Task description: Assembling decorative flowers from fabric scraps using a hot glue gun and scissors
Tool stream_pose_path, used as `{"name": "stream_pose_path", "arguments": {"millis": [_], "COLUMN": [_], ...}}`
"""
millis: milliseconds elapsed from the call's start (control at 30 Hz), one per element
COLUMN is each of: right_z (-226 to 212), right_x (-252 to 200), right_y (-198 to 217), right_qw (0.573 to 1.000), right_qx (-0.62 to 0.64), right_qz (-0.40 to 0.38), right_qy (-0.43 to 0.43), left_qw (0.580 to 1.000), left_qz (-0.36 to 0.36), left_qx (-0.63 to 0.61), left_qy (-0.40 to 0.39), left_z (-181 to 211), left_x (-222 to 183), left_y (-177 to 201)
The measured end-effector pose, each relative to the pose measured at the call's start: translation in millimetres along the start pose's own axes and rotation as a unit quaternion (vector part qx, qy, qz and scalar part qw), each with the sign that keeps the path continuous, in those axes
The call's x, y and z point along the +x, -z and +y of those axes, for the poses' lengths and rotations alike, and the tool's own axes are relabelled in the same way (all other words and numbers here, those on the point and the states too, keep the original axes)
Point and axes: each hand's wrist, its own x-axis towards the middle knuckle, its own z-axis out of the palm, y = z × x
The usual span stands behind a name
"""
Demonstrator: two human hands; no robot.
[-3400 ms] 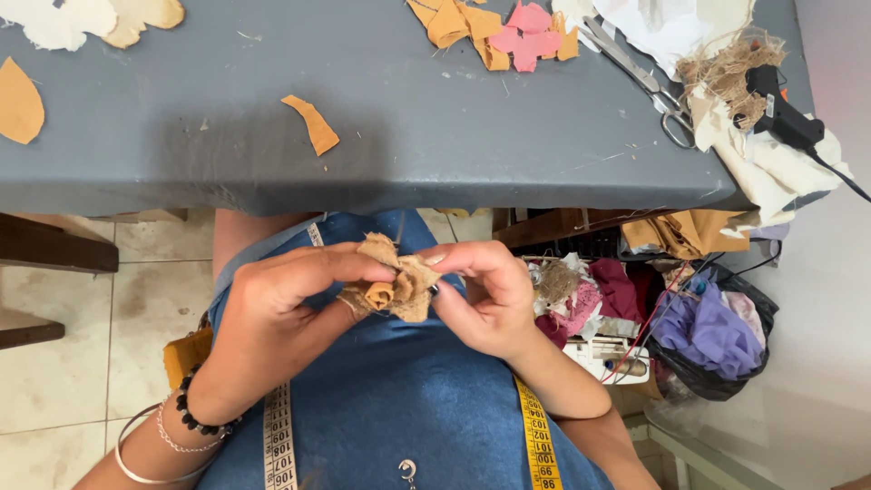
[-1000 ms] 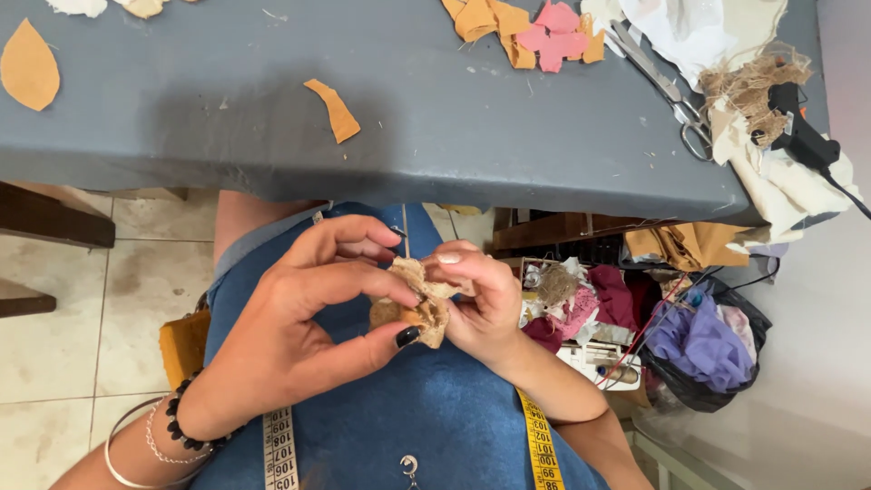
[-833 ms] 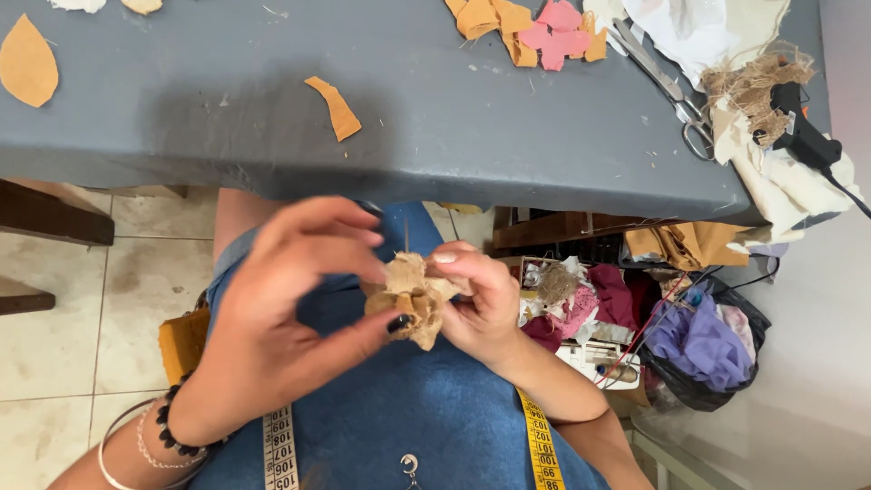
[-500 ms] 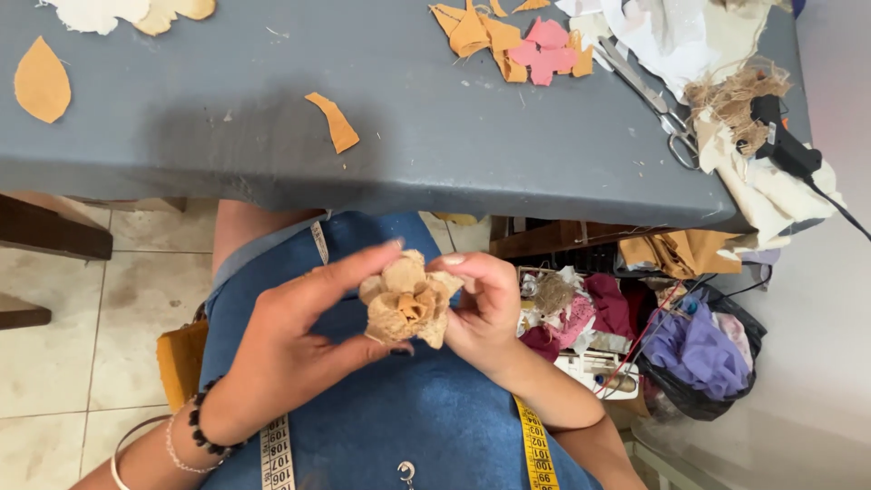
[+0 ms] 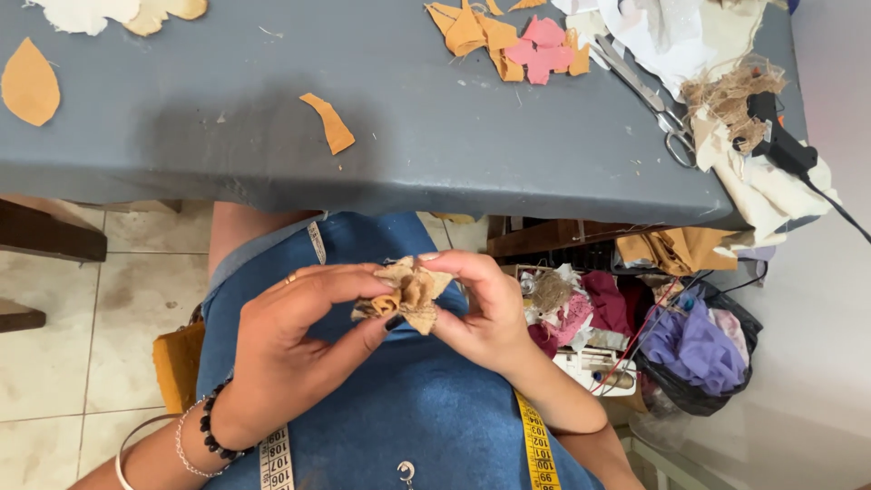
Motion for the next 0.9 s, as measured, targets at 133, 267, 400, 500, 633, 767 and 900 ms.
{"name": "stream_pose_path", "arguments": {"millis": [133,267,400,500,633,767,900], "right_z": [-8,-5,-10,-15,-18,-21,-18], "right_x": [1,3,25,39,45,45,43], "right_y": [5,5,12,14,10,9,10], "right_qw": [0.995,0.993,0.997,0.995,0.987,0.975,0.97], "right_qx": [0.092,0.115,0.05,-0.036,-0.076,-0.122,-0.149], "right_qz": [-0.028,0.03,0.042,0.035,0.073,0.075,0.076], "right_qy": [-0.026,0.0,0.04,0.086,0.123,0.169,0.175], "left_qw": [0.998,0.965,0.938,0.921,0.925,0.948,0.939], "left_qz": [0.016,0.009,-0.002,-0.009,-0.006,0.017,0.028], "left_qx": [-0.047,-0.207,-0.283,-0.31,-0.313,-0.269,-0.289], "left_qy": [0.028,0.159,0.2,0.236,0.214,0.171,0.183], "left_z": [3,-2,-8,-3,-8,-18,-10], "left_x": [2,3,13,26,28,23,29], "left_y": [3,2,-1,-2,-8,-15,-13]}}
